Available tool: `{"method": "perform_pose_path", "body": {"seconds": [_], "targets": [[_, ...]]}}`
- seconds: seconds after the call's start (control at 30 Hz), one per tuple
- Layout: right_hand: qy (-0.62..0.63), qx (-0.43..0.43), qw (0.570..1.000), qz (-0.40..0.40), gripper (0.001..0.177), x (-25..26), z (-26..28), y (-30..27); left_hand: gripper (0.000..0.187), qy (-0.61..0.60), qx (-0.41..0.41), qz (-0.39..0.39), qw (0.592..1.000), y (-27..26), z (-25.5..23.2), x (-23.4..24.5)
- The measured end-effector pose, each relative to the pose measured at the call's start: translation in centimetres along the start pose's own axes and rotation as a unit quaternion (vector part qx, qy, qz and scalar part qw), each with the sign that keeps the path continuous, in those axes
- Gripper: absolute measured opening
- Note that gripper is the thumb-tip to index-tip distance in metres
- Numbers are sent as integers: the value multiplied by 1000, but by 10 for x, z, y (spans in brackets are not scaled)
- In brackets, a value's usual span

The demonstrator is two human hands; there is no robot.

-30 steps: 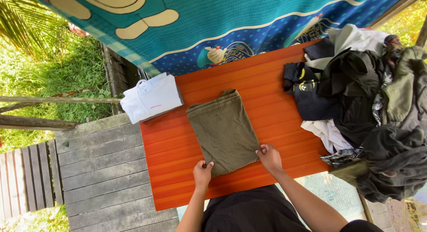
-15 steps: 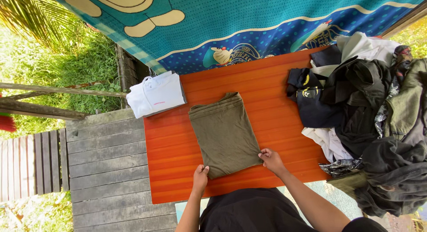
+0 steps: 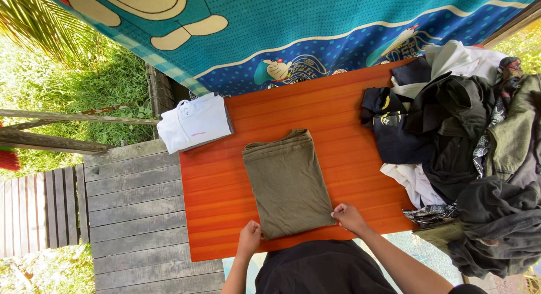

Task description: The person picks up clothing items from a pile, spreads them out on a table, and folds them into flat rectangles.

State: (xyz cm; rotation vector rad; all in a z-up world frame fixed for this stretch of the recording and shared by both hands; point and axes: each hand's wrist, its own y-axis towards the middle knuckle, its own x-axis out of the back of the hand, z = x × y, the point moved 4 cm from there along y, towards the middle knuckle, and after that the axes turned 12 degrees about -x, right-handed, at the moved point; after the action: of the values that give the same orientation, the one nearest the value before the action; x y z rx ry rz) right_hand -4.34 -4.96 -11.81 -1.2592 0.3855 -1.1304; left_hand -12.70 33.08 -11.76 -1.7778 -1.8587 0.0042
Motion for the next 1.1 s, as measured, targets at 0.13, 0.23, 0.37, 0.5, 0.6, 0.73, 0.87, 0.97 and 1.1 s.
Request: {"method": "perform_pose_path", "body": {"seconds": [0.13,0.23,0.37,0.5,0.6,0.73,0.87,0.97,1.1], "targets": [[-260,223,924,-173,47,18,40,-44,39,306,-309,-34,900,-1,-56,31],[-484,387,767,-165,57,23,82,-55,48,360,-386,114,842,22,-78,30],[-526,470,698,-121,54,25,111,-46,49,400,-425,180,792,45,-98,24],[-580,467,664,-68,51,16,110,-31,49,422,-336,248,805,53,-99,13],[-553,456,695,-53,45,14,108,-27,46,417,-330,232,815,52,-94,10],[-429,442,785,-61,21,20,110,-29,37,351,-351,163,853,46,-76,13],[-321,422,848,4,15,22,114,-11,30,196,-344,105,912,60,-44,20],[-185,219,954,92,22,25,108,28,19,-253,-46,142,956,90,-12,15],[102,141,977,126,29,22,130,52,18,-237,51,14,970,122,-23,23]]}}
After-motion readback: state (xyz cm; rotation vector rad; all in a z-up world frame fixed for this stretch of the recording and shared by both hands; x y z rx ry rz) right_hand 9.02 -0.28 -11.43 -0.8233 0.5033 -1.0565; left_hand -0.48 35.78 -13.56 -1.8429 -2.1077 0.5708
